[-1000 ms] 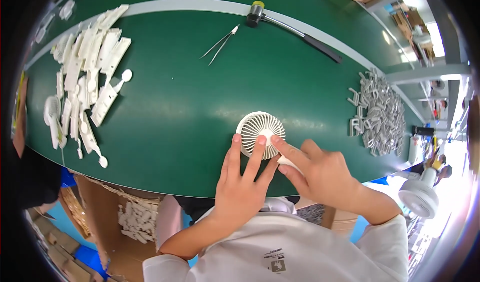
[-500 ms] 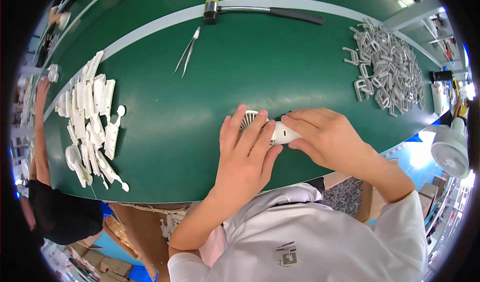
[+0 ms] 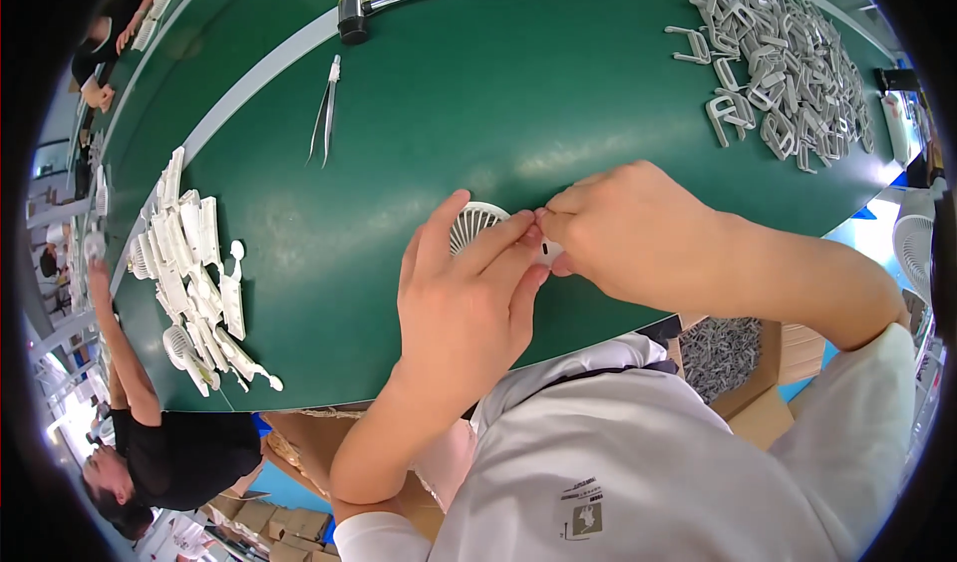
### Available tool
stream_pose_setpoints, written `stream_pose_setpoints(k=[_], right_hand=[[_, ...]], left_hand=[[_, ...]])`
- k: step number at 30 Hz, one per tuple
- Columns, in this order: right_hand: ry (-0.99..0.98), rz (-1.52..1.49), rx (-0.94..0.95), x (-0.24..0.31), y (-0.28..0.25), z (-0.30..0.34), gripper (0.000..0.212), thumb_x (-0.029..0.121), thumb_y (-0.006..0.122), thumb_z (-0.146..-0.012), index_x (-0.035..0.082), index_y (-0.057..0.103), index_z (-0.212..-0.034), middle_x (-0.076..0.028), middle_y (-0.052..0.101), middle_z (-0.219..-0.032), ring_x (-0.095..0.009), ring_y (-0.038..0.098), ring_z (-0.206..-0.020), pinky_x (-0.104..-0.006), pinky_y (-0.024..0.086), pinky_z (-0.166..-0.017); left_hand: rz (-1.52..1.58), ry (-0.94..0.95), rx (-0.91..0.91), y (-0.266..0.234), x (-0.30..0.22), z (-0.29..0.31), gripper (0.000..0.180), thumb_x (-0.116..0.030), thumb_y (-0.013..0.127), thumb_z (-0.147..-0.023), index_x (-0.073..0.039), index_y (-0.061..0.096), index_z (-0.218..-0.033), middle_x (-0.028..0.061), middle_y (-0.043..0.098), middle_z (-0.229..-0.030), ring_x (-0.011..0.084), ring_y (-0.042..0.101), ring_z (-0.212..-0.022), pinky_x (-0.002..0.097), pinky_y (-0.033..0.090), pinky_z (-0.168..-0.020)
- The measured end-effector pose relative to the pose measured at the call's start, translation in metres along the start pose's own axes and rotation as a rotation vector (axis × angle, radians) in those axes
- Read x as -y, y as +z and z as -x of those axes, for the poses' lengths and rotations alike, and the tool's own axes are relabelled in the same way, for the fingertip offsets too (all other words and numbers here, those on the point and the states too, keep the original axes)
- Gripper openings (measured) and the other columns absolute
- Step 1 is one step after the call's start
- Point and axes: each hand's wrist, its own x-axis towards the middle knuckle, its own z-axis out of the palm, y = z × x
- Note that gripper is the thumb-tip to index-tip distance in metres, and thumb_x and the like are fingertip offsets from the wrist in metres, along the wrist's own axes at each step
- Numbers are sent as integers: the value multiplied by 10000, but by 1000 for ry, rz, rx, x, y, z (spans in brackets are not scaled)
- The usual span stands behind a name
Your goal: Assembling handheld portable fans by snapping plastic components together and using a mallet to secure parts on an assembly line.
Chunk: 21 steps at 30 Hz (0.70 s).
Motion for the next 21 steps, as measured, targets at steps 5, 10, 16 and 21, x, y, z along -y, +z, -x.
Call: stream_pose_setpoints(k=[5, 10, 16, 21], right_hand=[[-32, 2, 136, -1, -13, -6, 203, 147, 735, -821, 10, 694, -964, -106, 682, -872, -292, 692, -871, -387, 573, -782], [73, -37, -16, 9, 1, 4, 238, 188, 760, -812, 29, 697, -978, -97, 684, -887, -293, 679, -892, -388, 563, -784], [58, -279, -313, -17, 32, 11, 384, 310, 801, -818, 96, 693, -1119, -75, 675, -994, -308, 653, -953, -426, 540, -827], [138, -399, -464, 5, 43, 34, 393, 267, 780, -875, 74, 664, -1197, -90, 655, -1037, -303, 667, -962, -415, 559, -809]], left_hand=[[-22, -43, 97, -3, -7, -14, 229, -156, 791, -783, -86, 772, -999, -11, 735, -1140, 363, 618, -1194, 525, 515, -925], [-85, -9, 69, -10, -15, -2, 227, -155, 789, -779, -92, 769, -996, -15, 725, -1161, 360, 618, -1179, 532, 506, -922], [-37, -223, -137, -3, 3, -8, 855, -243, 949, -619, -102, 552, -1363, 185, 547, -1381, 410, 507, -1247, 509, 428, -1041], [88, -55, -191, -1, 25, 30, 857, -190, 982, -589, -27, 566, -1321, 166, 557, -1325, 351, 560, -1198, 451, 491, -1003]])
